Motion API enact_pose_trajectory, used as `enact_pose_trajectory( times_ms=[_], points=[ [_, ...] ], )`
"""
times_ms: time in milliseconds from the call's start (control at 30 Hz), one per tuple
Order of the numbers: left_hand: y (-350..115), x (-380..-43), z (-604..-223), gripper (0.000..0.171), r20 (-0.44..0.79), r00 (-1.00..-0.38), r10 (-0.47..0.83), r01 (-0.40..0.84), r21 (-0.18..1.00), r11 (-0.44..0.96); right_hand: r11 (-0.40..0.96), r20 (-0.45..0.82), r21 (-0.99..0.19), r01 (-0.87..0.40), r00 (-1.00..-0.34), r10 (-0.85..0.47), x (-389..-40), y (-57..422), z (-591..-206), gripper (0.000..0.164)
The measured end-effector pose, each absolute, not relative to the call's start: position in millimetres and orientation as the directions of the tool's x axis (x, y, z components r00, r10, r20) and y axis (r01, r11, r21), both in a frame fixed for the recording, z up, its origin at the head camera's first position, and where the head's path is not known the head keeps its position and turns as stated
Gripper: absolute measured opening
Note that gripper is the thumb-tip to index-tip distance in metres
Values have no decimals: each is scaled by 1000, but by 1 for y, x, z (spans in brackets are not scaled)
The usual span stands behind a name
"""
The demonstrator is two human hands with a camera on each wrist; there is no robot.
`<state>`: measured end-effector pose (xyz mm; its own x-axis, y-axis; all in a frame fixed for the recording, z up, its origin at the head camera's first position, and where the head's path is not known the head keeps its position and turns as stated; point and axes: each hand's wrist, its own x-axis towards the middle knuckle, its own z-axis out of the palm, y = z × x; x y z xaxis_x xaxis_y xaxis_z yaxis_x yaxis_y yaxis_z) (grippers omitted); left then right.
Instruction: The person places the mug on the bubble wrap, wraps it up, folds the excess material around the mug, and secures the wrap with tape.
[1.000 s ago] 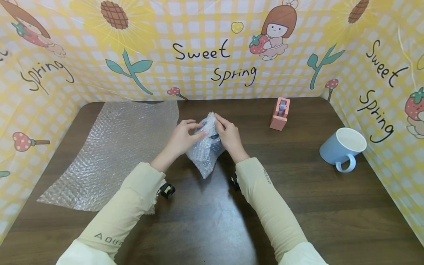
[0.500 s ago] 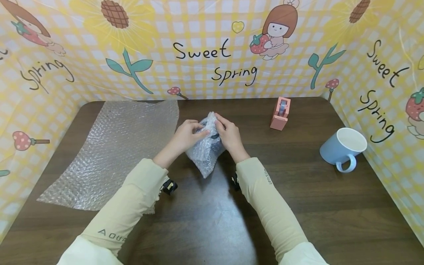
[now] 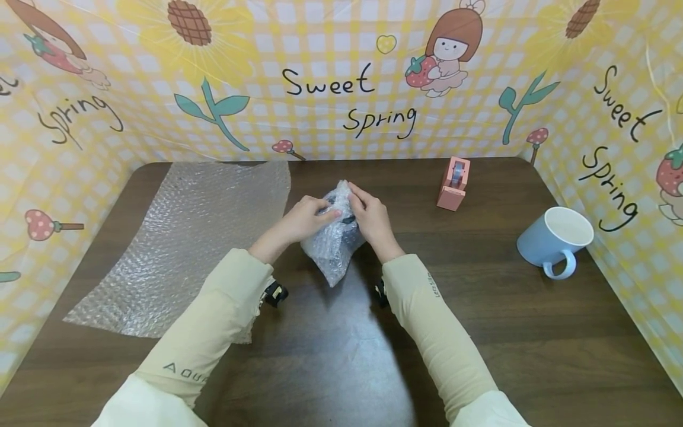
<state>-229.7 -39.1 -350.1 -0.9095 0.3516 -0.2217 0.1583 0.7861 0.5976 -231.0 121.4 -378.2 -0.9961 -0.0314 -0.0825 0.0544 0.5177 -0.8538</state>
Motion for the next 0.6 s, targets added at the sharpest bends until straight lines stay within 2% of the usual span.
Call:
enact_pose_trajectory(
  times_ms=[133, 267, 367, 600],
  points=[
    [-40, -234, -353, 51, -235, -891, 388, 158, 641, 751, 515, -89, -855, 61, -996, -30, -231, 122, -378, 42],
    [-39, -233, -356, 40, -223, -893, 392, 117, 725, 679, 519, -90, -853, 64, -996, -25, -231, 122, -378, 42],
    [-37, -230, -357, 35, -230, -904, 360, 41, 791, 610, 519, -79, -853, 56, -997, -21, -231, 122, -379, 42],
    [-30, -225, -361, 35, -230, -941, 247, -64, 841, 537, 513, -76, -857, 55, -997, -21, -231, 121, -379, 42]
  ],
)
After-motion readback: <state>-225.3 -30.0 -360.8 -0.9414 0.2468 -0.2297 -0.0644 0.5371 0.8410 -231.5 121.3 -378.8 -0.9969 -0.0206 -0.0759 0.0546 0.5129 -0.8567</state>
